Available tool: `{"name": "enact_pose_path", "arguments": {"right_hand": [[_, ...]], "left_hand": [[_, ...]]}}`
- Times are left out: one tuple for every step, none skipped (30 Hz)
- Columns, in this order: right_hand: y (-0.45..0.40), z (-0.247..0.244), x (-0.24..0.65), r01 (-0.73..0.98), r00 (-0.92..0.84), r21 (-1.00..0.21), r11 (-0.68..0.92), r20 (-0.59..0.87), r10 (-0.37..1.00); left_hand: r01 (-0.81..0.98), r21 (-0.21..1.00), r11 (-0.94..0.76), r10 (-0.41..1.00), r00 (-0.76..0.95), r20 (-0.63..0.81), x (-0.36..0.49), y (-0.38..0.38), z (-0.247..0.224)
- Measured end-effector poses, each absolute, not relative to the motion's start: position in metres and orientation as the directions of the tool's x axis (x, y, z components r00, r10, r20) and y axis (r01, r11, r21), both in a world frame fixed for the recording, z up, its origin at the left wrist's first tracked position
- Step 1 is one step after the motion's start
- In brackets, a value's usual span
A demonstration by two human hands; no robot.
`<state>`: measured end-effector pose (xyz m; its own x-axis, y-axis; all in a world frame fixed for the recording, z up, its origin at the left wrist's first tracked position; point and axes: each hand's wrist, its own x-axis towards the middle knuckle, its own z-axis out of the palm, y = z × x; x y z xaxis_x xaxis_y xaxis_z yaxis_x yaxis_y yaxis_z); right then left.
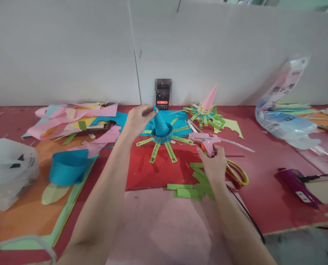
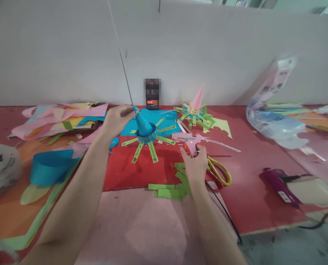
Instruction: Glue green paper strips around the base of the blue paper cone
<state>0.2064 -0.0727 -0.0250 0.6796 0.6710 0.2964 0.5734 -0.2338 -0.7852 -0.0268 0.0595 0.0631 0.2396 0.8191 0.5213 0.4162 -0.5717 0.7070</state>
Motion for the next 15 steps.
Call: {"name": "enact_pose_path", "arguments": {"right_hand": [[-0.073,-0.025,0.206,0.570,0.683,-0.790,-0.227,0.301,0.666],[-0.073,-0.025,0.206,0.564,0.687,-0.795,-0.221,0.304,0.660],[-0.073,-0.026,0.205,0.558,0.693,-0.801,-0.218,0.305,0.654],[-0.072,-0.026,0.206,0.554,0.698,-0.804,-0.216,0.307,0.646],[-0.072,-0.026,0.206,0.552,0.703,-0.806,-0.214,0.311,0.640],[-0.072,-0.026,0.206,0.551,0.705,-0.807,-0.213,0.314,0.636],[-0.072,-0.026,0.206,0.553,0.704,-0.806,-0.211,0.317,0.635],[-0.072,-0.026,0.207,0.557,0.701,-0.804,-0.209,0.320,0.637],[-0.072,-0.026,0.207,0.561,0.698,-0.802,-0.206,0.324,0.639],[-0.072,-0.026,0.207,0.560,0.698,-0.803,-0.205,0.324,0.639],[-0.072,-0.026,0.207,0.557,0.698,-0.805,-0.205,0.321,0.640],[-0.073,-0.026,0.207,0.552,0.701,-0.808,-0.206,0.316,0.639],[-0.073,-0.025,0.207,0.545,0.705,-0.813,-0.207,0.310,0.638],[-0.073,-0.025,0.207,0.537,0.708,-0.817,-0.208,0.303,0.638],[-0.073,-0.025,0.206,0.531,0.711,-0.821,-0.209,0.298,0.637]], "left_hand": [[0.407,0.709,-0.576,0.816,0.242,0.524,-0.026,0.058,0.065],[0.400,0.710,-0.580,0.814,0.246,0.526,-0.026,0.057,0.066],[0.394,0.711,-0.582,0.812,0.249,0.527,-0.026,0.056,0.068],[0.391,0.712,-0.583,0.812,0.250,0.527,-0.026,0.055,0.069],[0.389,0.714,-0.582,0.813,0.248,0.528,-0.026,0.054,0.070],[0.387,0.715,-0.582,0.813,0.246,0.528,-0.026,0.054,0.072],[0.385,0.717,-0.581,0.814,0.243,0.528,-0.026,0.053,0.073],[0.382,0.720,-0.580,0.814,0.240,0.528,-0.026,0.052,0.075],[0.378,0.722,-0.579,0.815,0.237,0.529,-0.025,0.051,0.076],[0.376,0.724,-0.578,0.816,0.234,0.529,-0.025,0.051,0.077],[0.375,0.726,-0.576,0.817,0.230,0.529,-0.025,0.050,0.079],[0.378,0.727,-0.573,0.819,0.225,0.529,-0.024,0.049,0.080],[0.384,0.726,-0.570,0.820,0.218,0.529,-0.024,0.048,0.080],[0.392,0.723,-0.569,0.821,0.210,0.531,-0.024,0.047,0.081],[0.398,0.720,-0.569,0.820,0.205,0.535,-0.024,0.047,0.081]]}}
